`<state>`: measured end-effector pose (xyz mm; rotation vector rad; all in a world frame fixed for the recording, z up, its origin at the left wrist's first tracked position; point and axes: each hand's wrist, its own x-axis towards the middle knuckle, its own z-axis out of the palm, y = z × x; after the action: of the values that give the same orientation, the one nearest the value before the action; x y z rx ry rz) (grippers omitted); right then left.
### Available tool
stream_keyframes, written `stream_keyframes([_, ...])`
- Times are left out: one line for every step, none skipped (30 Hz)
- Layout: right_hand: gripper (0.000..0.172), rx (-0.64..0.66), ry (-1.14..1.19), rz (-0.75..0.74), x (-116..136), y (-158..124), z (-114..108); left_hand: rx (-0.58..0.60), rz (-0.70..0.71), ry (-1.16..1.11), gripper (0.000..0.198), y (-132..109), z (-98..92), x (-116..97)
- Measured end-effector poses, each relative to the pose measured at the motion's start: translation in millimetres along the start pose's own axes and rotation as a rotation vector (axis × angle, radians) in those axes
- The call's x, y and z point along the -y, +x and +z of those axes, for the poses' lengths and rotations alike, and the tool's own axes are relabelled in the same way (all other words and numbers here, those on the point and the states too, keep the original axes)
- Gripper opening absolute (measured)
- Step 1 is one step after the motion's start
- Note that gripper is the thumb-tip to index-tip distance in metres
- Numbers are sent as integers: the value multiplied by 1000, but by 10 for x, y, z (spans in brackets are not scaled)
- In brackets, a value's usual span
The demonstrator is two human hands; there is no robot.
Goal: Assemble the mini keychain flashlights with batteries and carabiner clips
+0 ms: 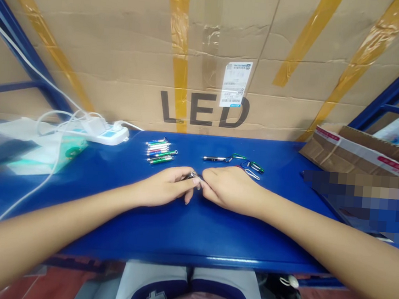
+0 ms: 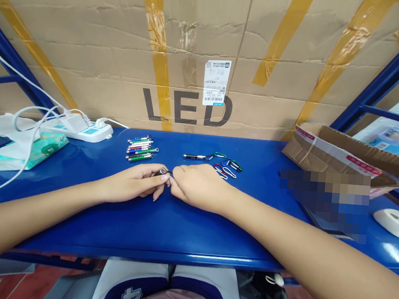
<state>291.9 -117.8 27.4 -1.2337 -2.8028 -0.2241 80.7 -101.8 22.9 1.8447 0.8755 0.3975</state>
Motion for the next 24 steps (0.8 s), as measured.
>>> stream_keyframes([29,-1,-14,24,-24,8,-4,-6,5,-7,34,-5,8,0])
stream_keyframes([30,-6,-28,47,-49,16,-7,-9,6,-18,33,-9,14,3])
stream_keyframes([32,-14,-42,68,-72,24,-9,-5,3,-35,33,-14,17,10])
stream_keyframes([34,-23,-55,85,-91,31,-11,3,-2,-54,33,-17,19,20])
stream_keyframes([35,-32,-65,96,-103,36,-12,14,-6,-71,33,-20,18,32])
stream_keyframes([36,-40,-72,99,-109,39,-13,26,-8,-90,34,-22,17,44])
stream_keyframes([37,-46,-75,98,-108,39,-13,35,-6,-111,35,-22,17,56])
stream_keyframes([38,-46,-72,93,-102,38,-15,40,-1,-132,36,-22,17,65])
stream_keyframes([38,-44,-66,86,-92,36,-16,42,4,-151,36,-20,20,72])
stream_keyframes([37,-42,-59,80,-82,34,-18,43,8,-168,37,-17,25,75])
stream_keyframes([37,-37,-54,77,-73,31,-19,40,11,-183,37,-13,32,76])
stream_keyframes([36,-32,-52,76,-66,30,-21,33,13,-195,36,-8,41,74])
stream_keyframes([35,-28,-53,75,-62,30,-22,22,12,-203,35,-3,51,70])
stream_keyframes([34,-27,-59,75,-61,30,-23,10,9,-210,33,3,62,67])
stream_keyframes([33,-27,-66,76,-60,32,-23,-3,4,-218,31,10,73,65])
stream_keyframes([32,-24,-73,78,-59,35,-23,-13,-3,-228,29,17,83,65])
stream_keyframes([31,-20,-79,82,-57,38,-23,-21,-11,-242,28,25,93,67])
stream_keyframes([30,-16,-85,87,-54,42,-22,-32,-20,-265,27,33,101,73])
stream_keyframes([30,-12,-89,93,-51,44,-20,-44,-28,-295,27,42,108,80])
stream_keyframes([30,-11,-93,100,-48,47,-18,-55,-37,-330,27,52,114,89])
stream_keyframes([30,-10,-96,106,-46,47,-14,-64,-44,-364,27,61,117,98])
stream_keyframes([30,-12,-96,112,-49,47,-10,-70,-50,-390,27,70,119,106])
stream_keyframes([30,-17,-90,113,-55,44,-5,-73,-52,-406,28,78,117,112])
stream_keyframes([29,-23,-71,106,-67,39,0,-74,-49,-406,28,84,110,116])
